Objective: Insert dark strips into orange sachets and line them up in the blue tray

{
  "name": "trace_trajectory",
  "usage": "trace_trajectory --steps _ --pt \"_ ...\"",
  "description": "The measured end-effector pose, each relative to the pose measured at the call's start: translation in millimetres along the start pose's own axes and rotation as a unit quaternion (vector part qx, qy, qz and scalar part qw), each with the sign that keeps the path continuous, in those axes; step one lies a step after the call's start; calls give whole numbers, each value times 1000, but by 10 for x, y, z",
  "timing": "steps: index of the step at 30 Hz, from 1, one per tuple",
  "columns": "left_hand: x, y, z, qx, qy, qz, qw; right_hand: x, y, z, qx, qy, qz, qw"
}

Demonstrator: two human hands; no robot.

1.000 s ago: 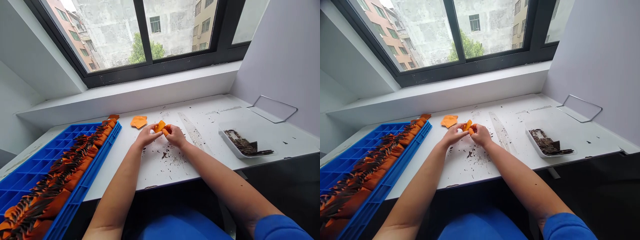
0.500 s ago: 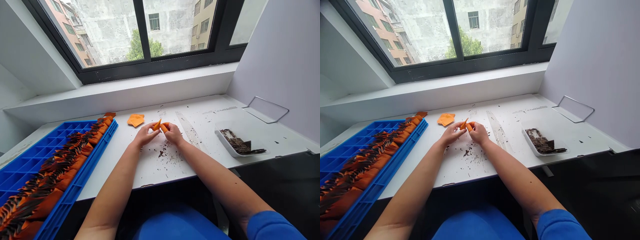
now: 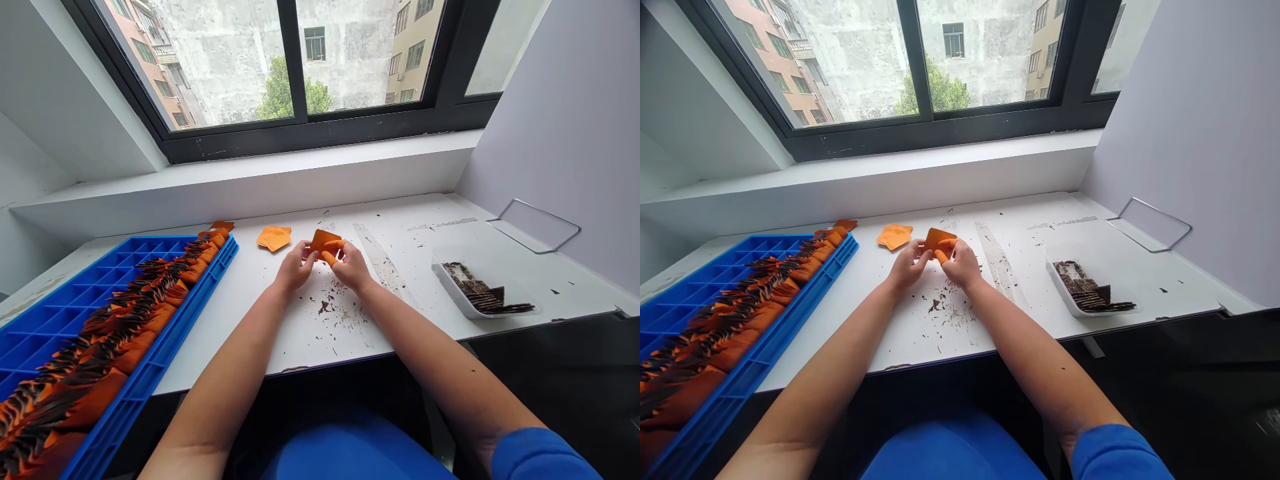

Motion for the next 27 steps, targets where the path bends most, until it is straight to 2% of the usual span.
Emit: trace_trajectory --steps 4,8,12,13,18,24,27 --pt "11 -159 108 -22 33 108 993 -9 -49 -25 6 -8 13 1000" --pt "19 -220 207 -59 80 141 985 -6 -85 -28 26 -14 39 999" --pt "21 -219 235 -51 140 138 979 0 -248 -22 40 -9 146 988" --pt "19 -209 227 -46 147 134 979 -3 -269 -27 43 -13 155 987" --pt "17 -163 209 -25 169 119 978 -23 -154 -108 55 -96 70 991" --pt "14 -152 187 -7 147 121 982 -44 -167 -57 12 -98 102 990" --pt "17 -110 170 1 140 99 985 -52 -164 -45 -15 -96 100 990"
Point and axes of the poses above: each hand's wrist, its own x-axis away from the middle knuckle, its own y-axis out of the palm, z = x × y, the point moved 6 cm from there along -x, towards the middle knuckle, and after that the axes turned 8 degrees about x, right-handed, at the moved point
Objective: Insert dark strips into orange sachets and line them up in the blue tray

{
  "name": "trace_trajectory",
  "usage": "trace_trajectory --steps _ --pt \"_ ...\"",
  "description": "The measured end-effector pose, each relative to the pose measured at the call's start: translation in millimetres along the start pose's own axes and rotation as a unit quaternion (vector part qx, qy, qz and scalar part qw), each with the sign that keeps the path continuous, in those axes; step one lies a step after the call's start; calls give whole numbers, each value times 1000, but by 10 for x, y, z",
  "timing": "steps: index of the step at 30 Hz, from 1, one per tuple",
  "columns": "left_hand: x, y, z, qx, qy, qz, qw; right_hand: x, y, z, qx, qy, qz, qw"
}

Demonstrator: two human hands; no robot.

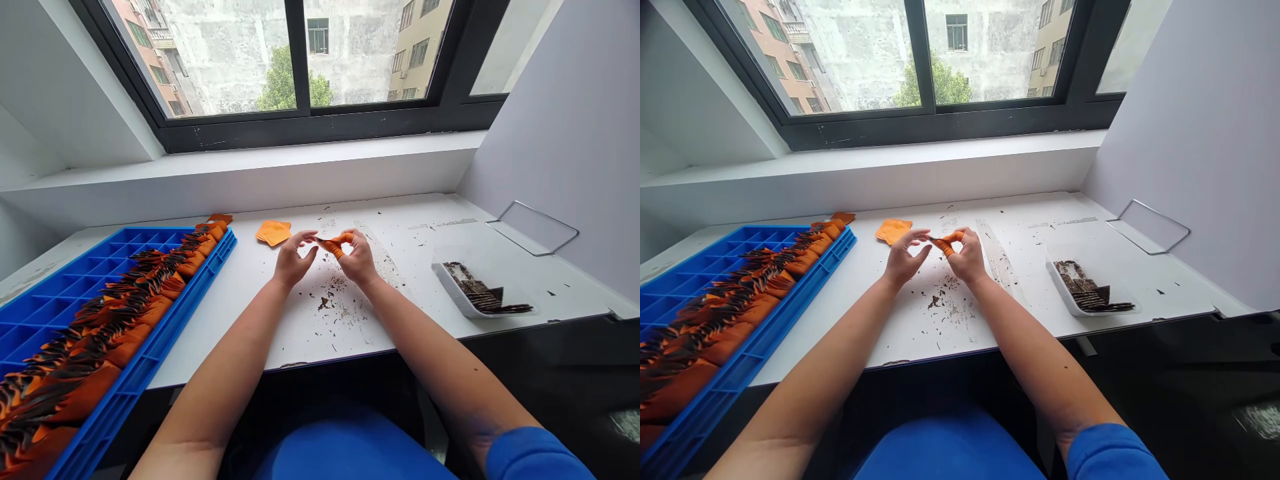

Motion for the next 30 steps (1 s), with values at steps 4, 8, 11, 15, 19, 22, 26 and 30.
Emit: trace_trajectory --steps 4,8,11,15,19,22,26,30 --pt "43 95 -20 22 -10 -46 999 19 45 6 -26 16 -25 999" --pt "102 235 11 42 -19 -105 993 46 90 59 -87 67 -49 993" --pt "117 329 89 75 -22 -129 989 77 161 93 -120 102 -93 983" --pt "96 379 189 105 -10 -127 986 96 215 69 -153 95 -132 975" --pt "93 371 161 108 -33 -109 988 71 154 0 -138 57 -109 983" --pt "109 386 130 127 -63 -119 983 59 120 -44 -139 44 -101 984" --pt "110 368 149 136 -59 -118 982 73 153 -57 -156 58 -122 978" --pt "96 295 118 129 -56 -77 987 96 212 -28 -187 103 -150 965"
Point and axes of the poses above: each hand's wrist, its own x-axis away from the middle knuckle, its own y-axis out of the palm, z = x × y, the point moved 6 cm from there along -x, towards the middle knuckle, and after that the axes turned 8 degrees about x, right-handed, at the moved point
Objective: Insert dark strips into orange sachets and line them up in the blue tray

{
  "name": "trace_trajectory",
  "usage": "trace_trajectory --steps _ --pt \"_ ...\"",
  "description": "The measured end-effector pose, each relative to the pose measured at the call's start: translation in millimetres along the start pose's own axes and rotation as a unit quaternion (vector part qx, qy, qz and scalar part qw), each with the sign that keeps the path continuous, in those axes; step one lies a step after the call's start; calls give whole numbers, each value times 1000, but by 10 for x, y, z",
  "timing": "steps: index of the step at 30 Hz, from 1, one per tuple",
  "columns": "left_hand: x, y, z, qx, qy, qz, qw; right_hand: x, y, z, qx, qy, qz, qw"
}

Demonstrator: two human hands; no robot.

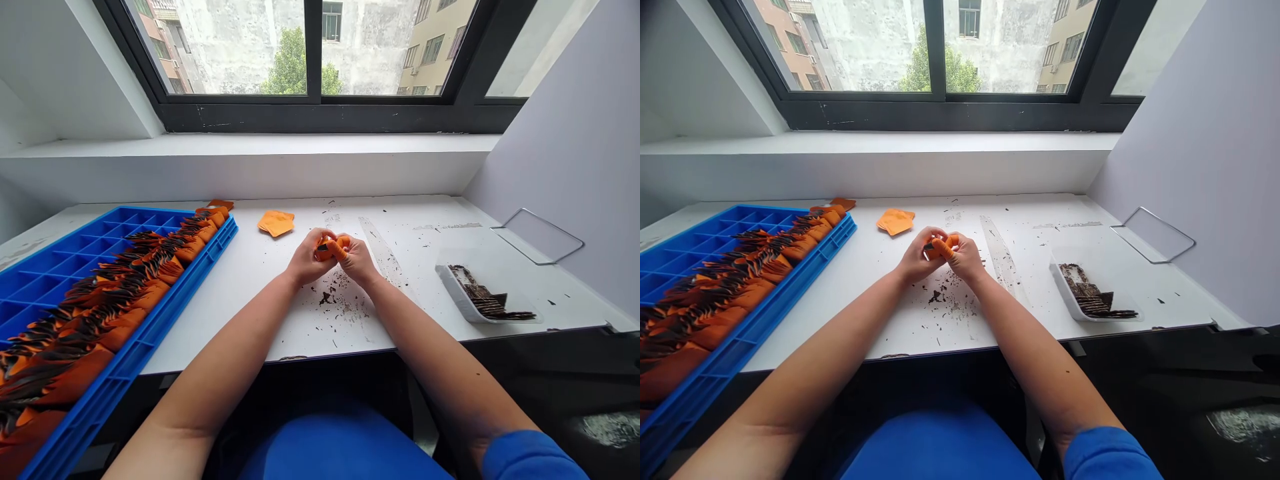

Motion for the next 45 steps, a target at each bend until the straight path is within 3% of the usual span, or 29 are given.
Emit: trace_trajectory --steps 9,13,16,23,27,32,36,41,45 --pt "-34 -53 4 -54 37 -1 998 -20 1 27 61 6 -26 998" --pt "-34 -106 -50 -45 9 18 999 -17 -33 -40 120 -17 -5 993" --pt "-26 -121 -102 -59 -16 29 998 -13 -74 -33 130 11 19 991" --pt "39 68 -94 -243 29 -34 969 -9 -75 140 172 61 11 983" --pt "57 145 -59 -289 36 -58 955 0 -96 168 191 69 30 979" --pt "-2 86 88 -270 81 -21 959 6 -157 112 217 62 67 972" --pt "-40 39 133 -232 86 -29 969 11 -181 89 238 75 77 965" --pt "-30 7 49 -179 44 -46 982 -25 -220 15 248 67 50 965" --pt "-22 -52 27 -108 48 -5 993 -31 -249 -55 235 104 7 966"
Point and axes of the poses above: each hand's wrist, its own x-axis away from the middle knuckle, its own y-axis out of the palm, z = x × y, the point moved 6 cm from there along -x, towards the middle knuckle, and after that the axes turned 8 degrees about x, right-handed, at the moved point
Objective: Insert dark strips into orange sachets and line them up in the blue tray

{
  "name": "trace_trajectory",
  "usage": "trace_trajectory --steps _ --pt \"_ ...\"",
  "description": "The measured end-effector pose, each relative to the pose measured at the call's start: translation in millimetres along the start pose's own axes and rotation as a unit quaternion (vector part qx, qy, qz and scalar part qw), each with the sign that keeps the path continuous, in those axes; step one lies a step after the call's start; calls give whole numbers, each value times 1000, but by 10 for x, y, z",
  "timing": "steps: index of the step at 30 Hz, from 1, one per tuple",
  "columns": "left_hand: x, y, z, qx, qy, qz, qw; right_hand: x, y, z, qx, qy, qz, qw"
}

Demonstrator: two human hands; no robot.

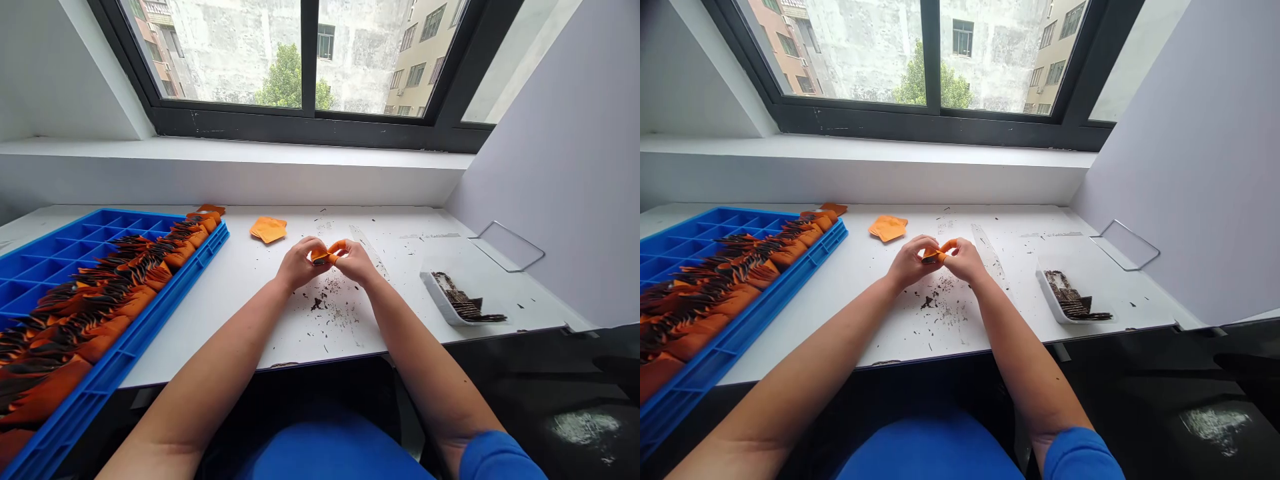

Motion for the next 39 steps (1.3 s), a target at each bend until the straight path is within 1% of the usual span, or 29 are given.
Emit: trace_trajectory --steps 2,4,6,7,8,9,10,11,12,13,15,16,17,19,21,25,29,32,35,39 --pt "3 -40 6 33 9 28 999 55 -86 -103 -1 -16 10 1000" --pt "6 -72 6 57 11 46 997 161 -273 -256 13 -61 53 997" --pt "8 -95 6 59 16 55 997 307 -575 -399 56 -114 97 987" --pt "9 -102 4 56 19 57 997 379 -763 -448 94 -139 107 980" --pt "8 -106 -1 53 20 58 997 442 -983 -465 140 -154 118 971" --pt "7 -109 -8 53 20 59 997 482 -1227 -433 194 -146 125 962" --pt "6 -108 -18 56 17 59 997 498 -1484 -344 255 -109 124 953" --pt "4 -105 -29 58 13 58 997 489 -1719 -196 317 -47 95 943" --pt "2 -102 -37 59 9 58 997 478 -1933 -9 361 27 52 931" --pt "1 -100 -43 57 6 59 997 473 -2114 187 393 95 6 915" --pt "-3 -100 -45 46 2 64 997 467 -2371 512 454 182 -50 871" --pt "-5 -104 -44 39 1 68 997 458 -2422 637 470 201 -74 856" --pt "-8 -109 -42 34 1 72 997 449 -2424 742 474 212 -100 849" --pt "-14 -121 -42 26 1 77 997 441 -2352 913 466 238 -149 839" --pt "-20 -132 -51 18 2 78 997 430 -2271 999 463 254 -164 833" --pt "-27 -137 -81 24 -10 75 997 429 -2177 999 470 263 -172 825" --pt "-26 -141 -68 24 -50 65 996 476 -2120 903 472 271 -216 811" --pt "-18 -173 -42 13 -81 69 994 495 -2086 857 487 283 -239 791" --pt "-8 -205 -43 9 -102 77 992 486 -2049 875 511 292 -236 773" --pt "1 -182 -76 8 -124 56 991 474 -2023 946 536 287 -215 765"
Point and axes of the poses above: each hand's wrist, its own x-axis away from the middle knuckle, its own y-axis out of the palm, z = x × y, the point moved 6 cm from there along -x, towards the middle knuckle, and after that the axes turned 8 degrees about x, right-handed, at the moved point
